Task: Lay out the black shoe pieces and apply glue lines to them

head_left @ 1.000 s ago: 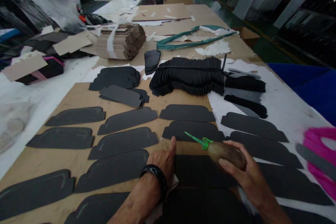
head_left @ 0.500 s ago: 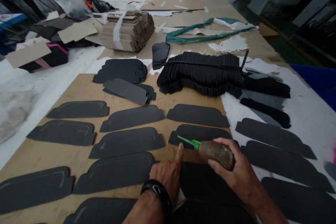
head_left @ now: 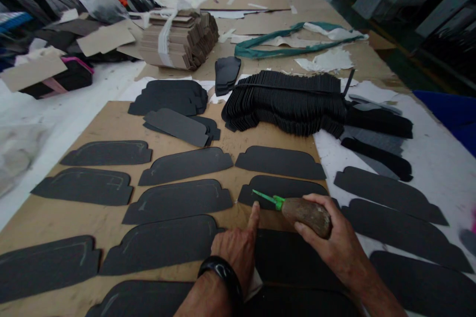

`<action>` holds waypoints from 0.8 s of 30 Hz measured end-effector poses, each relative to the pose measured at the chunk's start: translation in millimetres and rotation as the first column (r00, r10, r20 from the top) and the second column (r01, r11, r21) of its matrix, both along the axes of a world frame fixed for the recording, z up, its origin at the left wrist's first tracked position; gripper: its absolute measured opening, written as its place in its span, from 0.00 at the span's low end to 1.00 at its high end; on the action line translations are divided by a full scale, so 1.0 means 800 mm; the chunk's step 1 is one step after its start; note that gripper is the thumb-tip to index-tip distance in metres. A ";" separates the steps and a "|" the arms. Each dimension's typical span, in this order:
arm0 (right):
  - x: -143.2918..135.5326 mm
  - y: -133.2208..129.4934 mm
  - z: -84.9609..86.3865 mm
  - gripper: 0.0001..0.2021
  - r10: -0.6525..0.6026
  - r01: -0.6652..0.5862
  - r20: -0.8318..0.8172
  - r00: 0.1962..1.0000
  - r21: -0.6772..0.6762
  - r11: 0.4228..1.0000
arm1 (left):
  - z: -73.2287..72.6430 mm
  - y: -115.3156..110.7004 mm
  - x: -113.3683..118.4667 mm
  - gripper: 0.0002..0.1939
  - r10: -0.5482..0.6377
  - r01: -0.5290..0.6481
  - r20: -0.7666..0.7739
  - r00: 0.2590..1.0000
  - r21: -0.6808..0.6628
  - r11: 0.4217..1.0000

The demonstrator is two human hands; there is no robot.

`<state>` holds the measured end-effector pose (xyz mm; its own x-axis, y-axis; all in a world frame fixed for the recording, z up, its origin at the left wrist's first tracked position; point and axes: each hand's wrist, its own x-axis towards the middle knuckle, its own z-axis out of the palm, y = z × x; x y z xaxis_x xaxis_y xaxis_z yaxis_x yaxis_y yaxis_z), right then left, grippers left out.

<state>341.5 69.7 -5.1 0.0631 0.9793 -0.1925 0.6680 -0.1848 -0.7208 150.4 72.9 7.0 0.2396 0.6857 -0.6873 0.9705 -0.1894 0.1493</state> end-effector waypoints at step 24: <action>0.011 0.002 -0.014 0.23 -0.158 0.138 -0.323 0.933 -0.083 0.987 | 0.000 0.012 -0.028 0.15 0.266 -0.322 0.245 0.932 0.226 0.920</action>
<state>350.4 71.6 -16.3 0.1304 0.9503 -0.2828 0.3590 -0.3111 -0.8800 127.6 82.8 7.0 0.1162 0.8930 -0.4348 0.9412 0.0409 0.3354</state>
